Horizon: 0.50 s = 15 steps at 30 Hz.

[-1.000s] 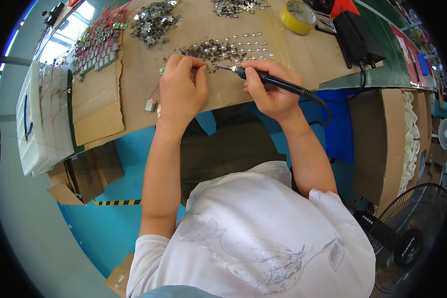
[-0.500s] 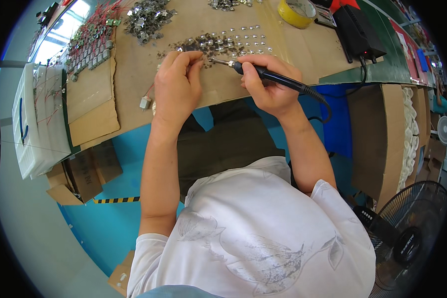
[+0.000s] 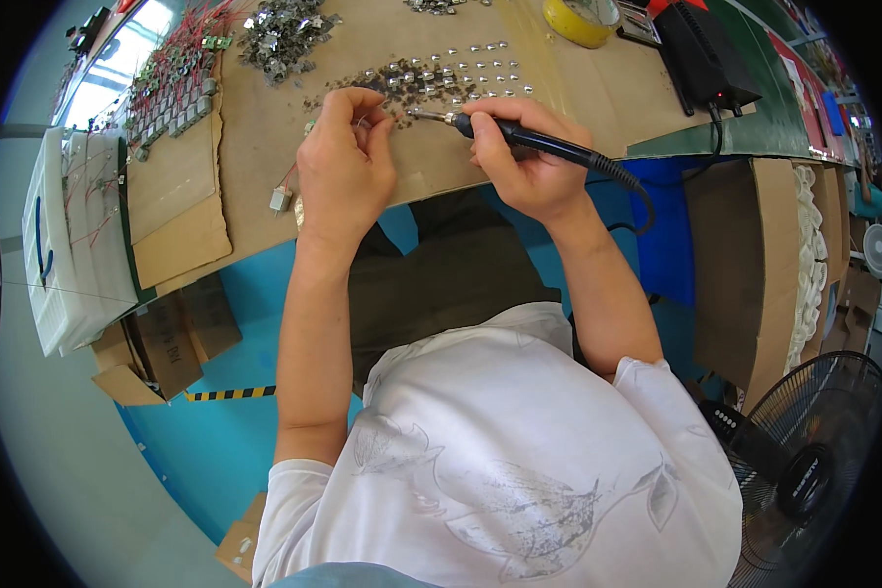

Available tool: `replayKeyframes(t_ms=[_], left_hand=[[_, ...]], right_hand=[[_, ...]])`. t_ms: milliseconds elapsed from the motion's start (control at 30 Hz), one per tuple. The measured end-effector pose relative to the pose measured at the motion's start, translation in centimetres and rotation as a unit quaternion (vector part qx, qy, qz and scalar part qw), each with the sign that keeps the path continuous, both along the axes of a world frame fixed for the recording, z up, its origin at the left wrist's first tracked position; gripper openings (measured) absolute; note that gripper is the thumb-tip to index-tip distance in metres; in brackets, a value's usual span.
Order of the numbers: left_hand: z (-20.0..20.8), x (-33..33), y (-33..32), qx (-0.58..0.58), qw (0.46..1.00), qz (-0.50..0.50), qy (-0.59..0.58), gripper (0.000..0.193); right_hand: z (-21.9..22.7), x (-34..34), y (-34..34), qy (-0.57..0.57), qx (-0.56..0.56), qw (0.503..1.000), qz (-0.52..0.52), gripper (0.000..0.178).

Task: Solder electronic components onto wires and organize them into plastic trays at a factory station.

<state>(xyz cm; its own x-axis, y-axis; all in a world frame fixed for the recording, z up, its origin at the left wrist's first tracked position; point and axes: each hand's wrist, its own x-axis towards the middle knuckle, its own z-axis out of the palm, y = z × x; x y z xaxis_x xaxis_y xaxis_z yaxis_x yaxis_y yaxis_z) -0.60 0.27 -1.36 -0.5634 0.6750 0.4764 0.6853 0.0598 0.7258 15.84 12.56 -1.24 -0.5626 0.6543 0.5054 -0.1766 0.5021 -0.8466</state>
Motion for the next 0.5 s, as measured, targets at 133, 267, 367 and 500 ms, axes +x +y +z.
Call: replayKeyframes(t_ms=[133, 267, 367, 500], left_hand=[[-0.02, 0.05, 0.2, -0.004, 1.0, -0.006, 0.027, 0.021], [-0.24, -0.01, 0.45, 0.0, 0.996, -0.009, 0.085, 0.021], [-0.2, -0.24, 0.46, 0.0, 0.994, -0.015, 0.107, 0.022], [0.37, -0.84, 0.54, -0.012, 0.993, -0.037, 0.114, 0.021]], right_hand=[[-0.01, 0.07, 0.01, -0.005, -0.004, 1.0, -0.004, 0.012], [0.02, 0.13, 0.12, -0.013, -0.009, 1.0, -0.003, 0.012], [0.02, 0.03, 0.0, -0.009, -0.015, 1.0, -0.005, 0.012], [0.05, 0.08, -0.02, -0.008, -0.023, 1.0, -0.006, 0.012]])
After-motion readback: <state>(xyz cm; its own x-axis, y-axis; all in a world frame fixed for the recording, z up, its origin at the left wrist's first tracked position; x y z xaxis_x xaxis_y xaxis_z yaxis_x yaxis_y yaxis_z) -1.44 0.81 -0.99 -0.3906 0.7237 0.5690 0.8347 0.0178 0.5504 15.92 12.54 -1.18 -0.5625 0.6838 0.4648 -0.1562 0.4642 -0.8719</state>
